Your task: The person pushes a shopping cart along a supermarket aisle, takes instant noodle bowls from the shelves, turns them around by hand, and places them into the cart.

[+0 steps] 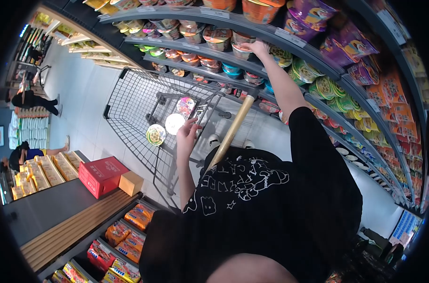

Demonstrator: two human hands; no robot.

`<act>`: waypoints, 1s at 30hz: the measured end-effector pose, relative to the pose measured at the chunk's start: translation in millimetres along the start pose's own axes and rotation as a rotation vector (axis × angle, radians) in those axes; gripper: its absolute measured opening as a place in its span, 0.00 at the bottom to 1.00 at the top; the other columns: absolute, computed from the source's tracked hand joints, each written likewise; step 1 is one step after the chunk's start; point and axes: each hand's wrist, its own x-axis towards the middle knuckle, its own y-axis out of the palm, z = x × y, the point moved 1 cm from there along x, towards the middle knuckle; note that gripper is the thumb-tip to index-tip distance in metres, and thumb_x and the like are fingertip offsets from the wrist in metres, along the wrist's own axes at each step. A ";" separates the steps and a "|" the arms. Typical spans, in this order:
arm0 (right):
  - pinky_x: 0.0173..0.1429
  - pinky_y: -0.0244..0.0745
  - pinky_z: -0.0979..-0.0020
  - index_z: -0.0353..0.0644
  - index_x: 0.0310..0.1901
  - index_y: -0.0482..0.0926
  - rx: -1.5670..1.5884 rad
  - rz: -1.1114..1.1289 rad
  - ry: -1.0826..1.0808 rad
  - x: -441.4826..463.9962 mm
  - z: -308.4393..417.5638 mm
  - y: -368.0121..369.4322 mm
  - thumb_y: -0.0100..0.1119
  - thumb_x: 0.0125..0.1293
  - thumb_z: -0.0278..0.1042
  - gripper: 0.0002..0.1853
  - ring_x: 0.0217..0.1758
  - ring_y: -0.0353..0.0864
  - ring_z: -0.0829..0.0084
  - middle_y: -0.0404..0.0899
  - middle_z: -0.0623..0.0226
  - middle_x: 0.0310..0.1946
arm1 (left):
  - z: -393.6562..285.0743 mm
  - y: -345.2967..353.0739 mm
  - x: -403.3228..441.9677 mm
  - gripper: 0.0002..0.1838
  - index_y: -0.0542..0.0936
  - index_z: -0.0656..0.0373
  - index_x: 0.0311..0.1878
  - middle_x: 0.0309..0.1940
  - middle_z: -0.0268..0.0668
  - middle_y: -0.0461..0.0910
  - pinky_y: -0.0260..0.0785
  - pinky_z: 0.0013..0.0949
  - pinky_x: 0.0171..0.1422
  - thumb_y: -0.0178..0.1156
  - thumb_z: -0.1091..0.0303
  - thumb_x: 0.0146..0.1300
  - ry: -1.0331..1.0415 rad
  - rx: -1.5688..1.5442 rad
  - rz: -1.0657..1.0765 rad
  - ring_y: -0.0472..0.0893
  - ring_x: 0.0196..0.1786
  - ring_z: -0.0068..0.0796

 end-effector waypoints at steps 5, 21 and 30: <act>0.49 0.68 0.65 0.35 0.44 0.72 -0.059 -0.244 0.053 30.4 -20.0 29.3 0.65 0.32 0.63 0.42 0.43 0.75 0.56 0.76 0.53 0.39 | 4.7 -21.5 9.3 0.13 0.73 0.63 0.46 0.25 0.35 0.78 0.63 0.22 0.26 0.50 0.71 0.58 0.001 0.063 -0.031 0.70 0.22 0.17; 0.51 0.67 0.67 0.42 0.45 0.71 0.522 -0.768 -0.093 -233.3 -65.1 46.7 0.73 0.32 0.30 0.32 0.50 0.69 0.62 0.67 0.57 0.46 | -6.4 -55.7 41.3 0.12 0.74 0.65 0.44 0.36 0.41 0.76 0.66 0.30 0.41 0.50 0.76 0.55 0.252 0.306 -0.137 0.75 0.39 0.29; 0.55 0.65 0.70 0.41 0.53 0.63 1.208 -0.486 0.007 -319.8 -18.2 -22.7 0.66 0.42 0.26 0.33 0.55 0.66 0.72 0.66 0.66 0.50 | -57.8 20.3 58.4 0.27 0.62 0.63 0.57 0.54 0.44 0.66 0.66 0.33 0.55 0.55 0.74 0.52 0.377 -0.408 0.514 0.68 0.55 0.32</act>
